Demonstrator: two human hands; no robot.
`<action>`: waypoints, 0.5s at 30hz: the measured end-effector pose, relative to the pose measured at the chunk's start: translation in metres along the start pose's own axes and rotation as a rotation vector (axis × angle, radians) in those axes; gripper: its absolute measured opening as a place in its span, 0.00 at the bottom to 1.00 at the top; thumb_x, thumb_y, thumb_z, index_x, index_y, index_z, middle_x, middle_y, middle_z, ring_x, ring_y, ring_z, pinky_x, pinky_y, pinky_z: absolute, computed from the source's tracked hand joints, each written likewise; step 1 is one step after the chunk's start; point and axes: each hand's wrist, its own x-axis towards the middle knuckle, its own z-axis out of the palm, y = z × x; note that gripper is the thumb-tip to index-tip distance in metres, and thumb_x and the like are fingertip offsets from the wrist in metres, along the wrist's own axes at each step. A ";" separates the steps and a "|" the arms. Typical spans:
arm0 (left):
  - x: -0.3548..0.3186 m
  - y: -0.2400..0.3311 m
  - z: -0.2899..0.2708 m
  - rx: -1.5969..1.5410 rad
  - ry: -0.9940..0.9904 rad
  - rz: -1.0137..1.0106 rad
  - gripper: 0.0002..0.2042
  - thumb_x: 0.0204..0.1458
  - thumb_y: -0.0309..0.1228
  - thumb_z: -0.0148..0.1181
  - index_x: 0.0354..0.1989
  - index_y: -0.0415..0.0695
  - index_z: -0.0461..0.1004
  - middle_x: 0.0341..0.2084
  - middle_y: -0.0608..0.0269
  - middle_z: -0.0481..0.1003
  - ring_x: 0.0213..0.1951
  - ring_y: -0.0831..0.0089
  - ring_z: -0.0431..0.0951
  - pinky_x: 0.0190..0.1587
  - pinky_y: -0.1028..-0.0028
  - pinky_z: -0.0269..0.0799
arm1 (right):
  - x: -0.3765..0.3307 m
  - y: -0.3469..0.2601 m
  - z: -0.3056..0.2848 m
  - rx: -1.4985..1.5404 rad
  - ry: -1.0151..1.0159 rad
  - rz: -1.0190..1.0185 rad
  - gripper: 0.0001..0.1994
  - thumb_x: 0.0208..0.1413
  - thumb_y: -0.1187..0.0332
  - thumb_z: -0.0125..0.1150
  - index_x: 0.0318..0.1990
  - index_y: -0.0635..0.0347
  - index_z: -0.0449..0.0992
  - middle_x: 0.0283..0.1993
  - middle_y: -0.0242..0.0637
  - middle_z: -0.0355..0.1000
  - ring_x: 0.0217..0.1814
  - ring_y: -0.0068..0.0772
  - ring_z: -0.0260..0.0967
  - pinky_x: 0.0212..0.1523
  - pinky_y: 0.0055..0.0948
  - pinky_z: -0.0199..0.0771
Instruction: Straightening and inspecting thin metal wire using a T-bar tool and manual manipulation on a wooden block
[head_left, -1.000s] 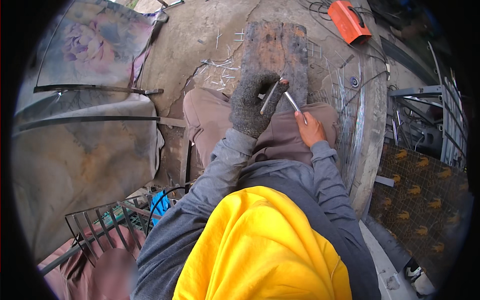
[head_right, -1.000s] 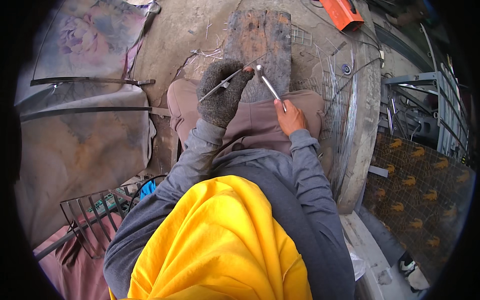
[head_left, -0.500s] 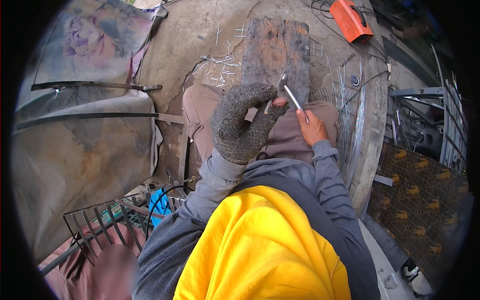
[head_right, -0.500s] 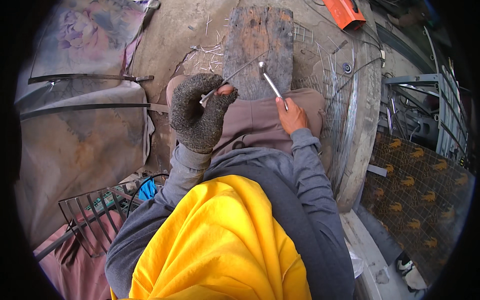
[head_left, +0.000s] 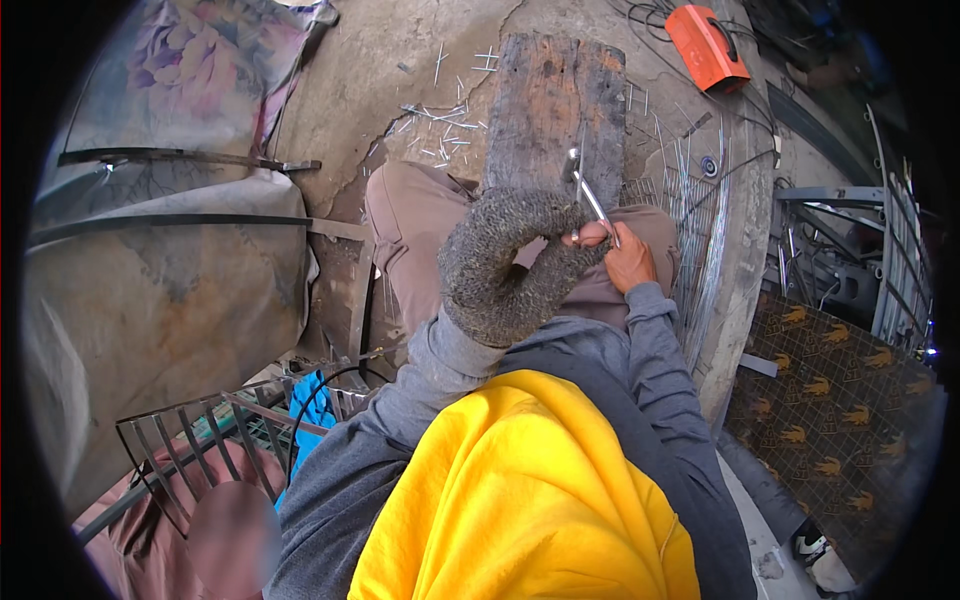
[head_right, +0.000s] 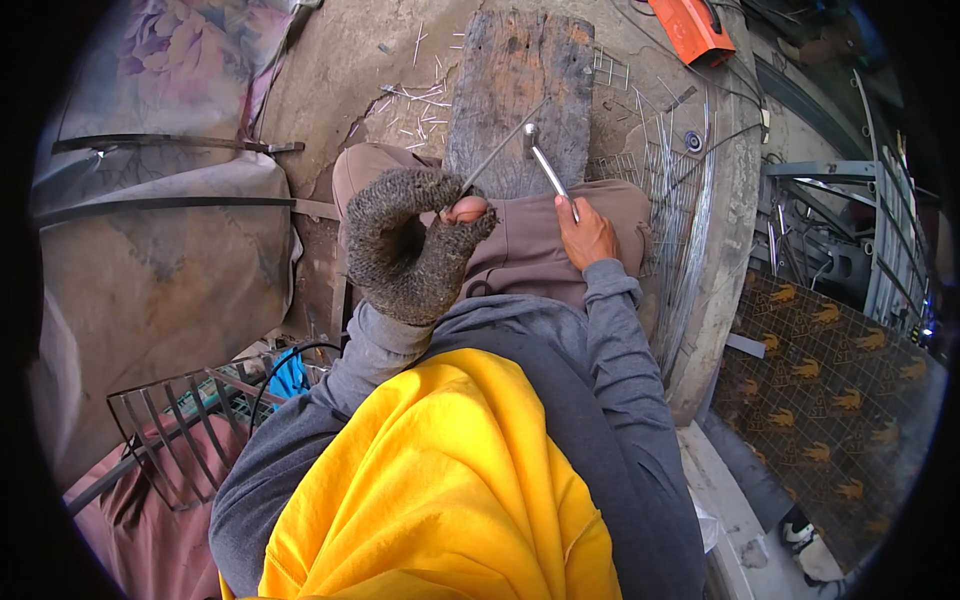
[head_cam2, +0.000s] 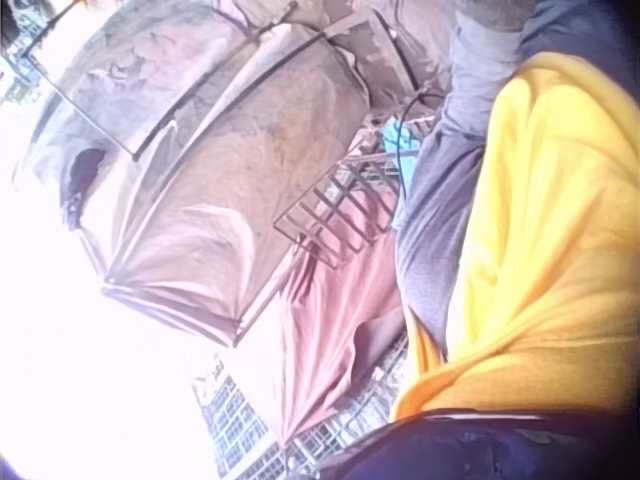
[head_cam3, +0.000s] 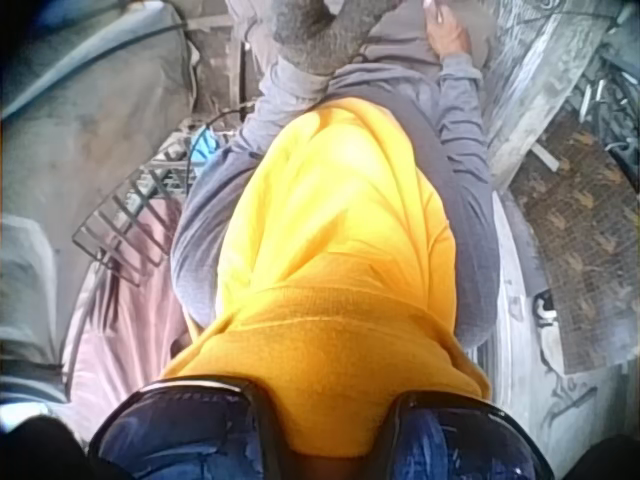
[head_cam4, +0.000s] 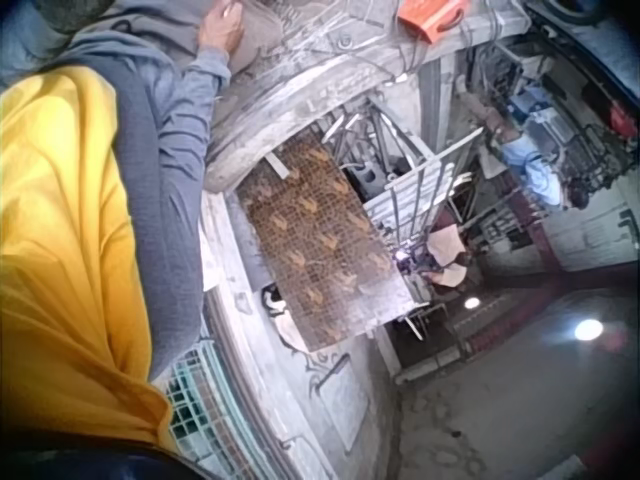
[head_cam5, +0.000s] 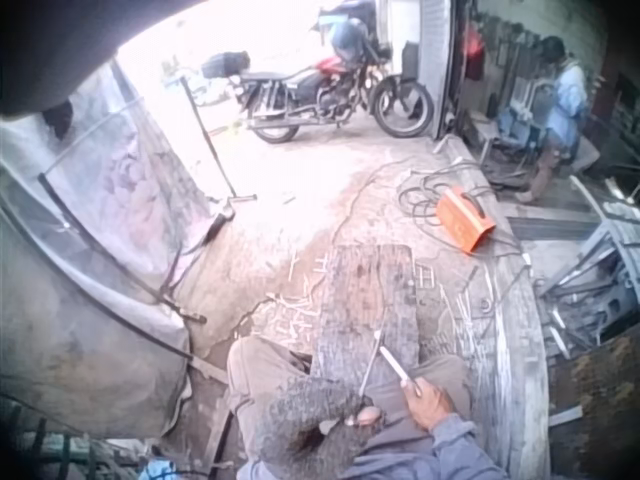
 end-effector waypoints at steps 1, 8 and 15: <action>-0.001 0.000 0.000 -0.031 0.005 -0.019 0.16 0.47 0.16 0.66 0.44 0.37 0.70 0.39 0.55 0.76 0.39 0.72 0.78 0.40 0.74 0.76 | 0.000 0.001 0.000 -0.009 -0.001 0.001 0.26 0.61 0.41 0.45 0.37 0.58 0.72 0.36 0.55 0.75 0.42 0.66 0.69 0.42 0.53 0.67; 0.003 0.002 -0.001 -0.009 0.026 -0.050 0.16 0.45 0.17 0.69 0.42 0.37 0.71 0.37 0.57 0.76 0.37 0.73 0.78 0.39 0.74 0.75 | 0.001 0.003 0.002 0.020 0.025 -0.040 0.26 0.61 0.41 0.45 0.38 0.58 0.73 0.36 0.55 0.75 0.43 0.66 0.69 0.42 0.53 0.67; 0.005 0.005 0.000 -0.004 0.045 -0.092 0.16 0.45 0.15 0.69 0.41 0.37 0.70 0.36 0.57 0.76 0.37 0.73 0.78 0.38 0.74 0.78 | 0.002 0.003 0.003 0.020 0.030 -0.037 0.26 0.61 0.41 0.45 0.38 0.58 0.73 0.36 0.55 0.75 0.43 0.66 0.70 0.42 0.53 0.67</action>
